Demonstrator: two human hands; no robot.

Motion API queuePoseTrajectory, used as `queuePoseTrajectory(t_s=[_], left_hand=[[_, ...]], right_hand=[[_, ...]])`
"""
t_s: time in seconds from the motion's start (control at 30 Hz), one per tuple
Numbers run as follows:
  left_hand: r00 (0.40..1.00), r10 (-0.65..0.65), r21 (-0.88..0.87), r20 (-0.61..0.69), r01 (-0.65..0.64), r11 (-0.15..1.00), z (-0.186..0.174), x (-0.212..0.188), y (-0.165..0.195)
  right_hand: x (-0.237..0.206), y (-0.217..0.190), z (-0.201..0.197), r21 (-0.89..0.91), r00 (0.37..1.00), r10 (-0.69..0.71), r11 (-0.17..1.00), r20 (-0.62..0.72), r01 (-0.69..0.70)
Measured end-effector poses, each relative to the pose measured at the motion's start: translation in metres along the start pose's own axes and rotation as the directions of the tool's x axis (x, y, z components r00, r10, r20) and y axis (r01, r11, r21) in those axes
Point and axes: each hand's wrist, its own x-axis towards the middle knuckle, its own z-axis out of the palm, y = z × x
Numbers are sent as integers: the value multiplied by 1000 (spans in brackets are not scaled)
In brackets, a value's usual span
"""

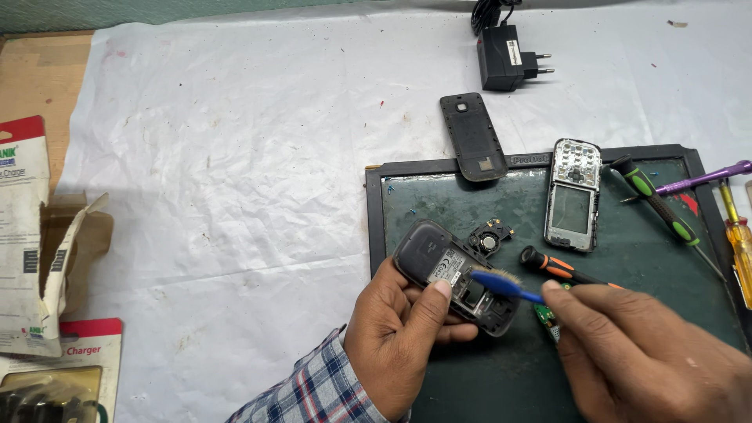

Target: The person pries open the housing of a mobile phone using a screwdriver, removes the internal speaker and separates the green circuit board from the casing. They then clean the board and keypad with a blue brush and reassemble the keypad and board into the housing.

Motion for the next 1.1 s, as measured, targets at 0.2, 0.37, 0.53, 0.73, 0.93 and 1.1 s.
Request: queuePoseTrajectory(t_s=[0.2, 0.37, 0.53, 0.73, 0.93, 1.1], left_hand=[[999, 53, 55, -14, -52, 997, -1, -1, 0], [997, 75, 87, 1, -75, 993, -1, -1, 0], [999, 35, 62, 4, -35, 997, -2, 0, 0], [995, 96, 90, -22, -94, 992, 1, -1, -3], [996, 91, 111, -23, -88, 990, -1, -2, -3], [994, 112, 84, -8, -110, 990, -2, 0, -1]], right_hand=[[-9, 10, 19, 301, 962, 98, 937, 257, -176], [-9, 7, 14, 219, 982, 65, 970, 176, -103], [3, -2, -2, 40, 989, 98, 994, 111, -103], [-4, 4, 3, 7, 977, 113, 993, 179, -116], [-11, 10, 11, 133, 969, 71, 986, 237, -105], [-1, 1, 1, 82, 998, 15, 996, 59, -20]])
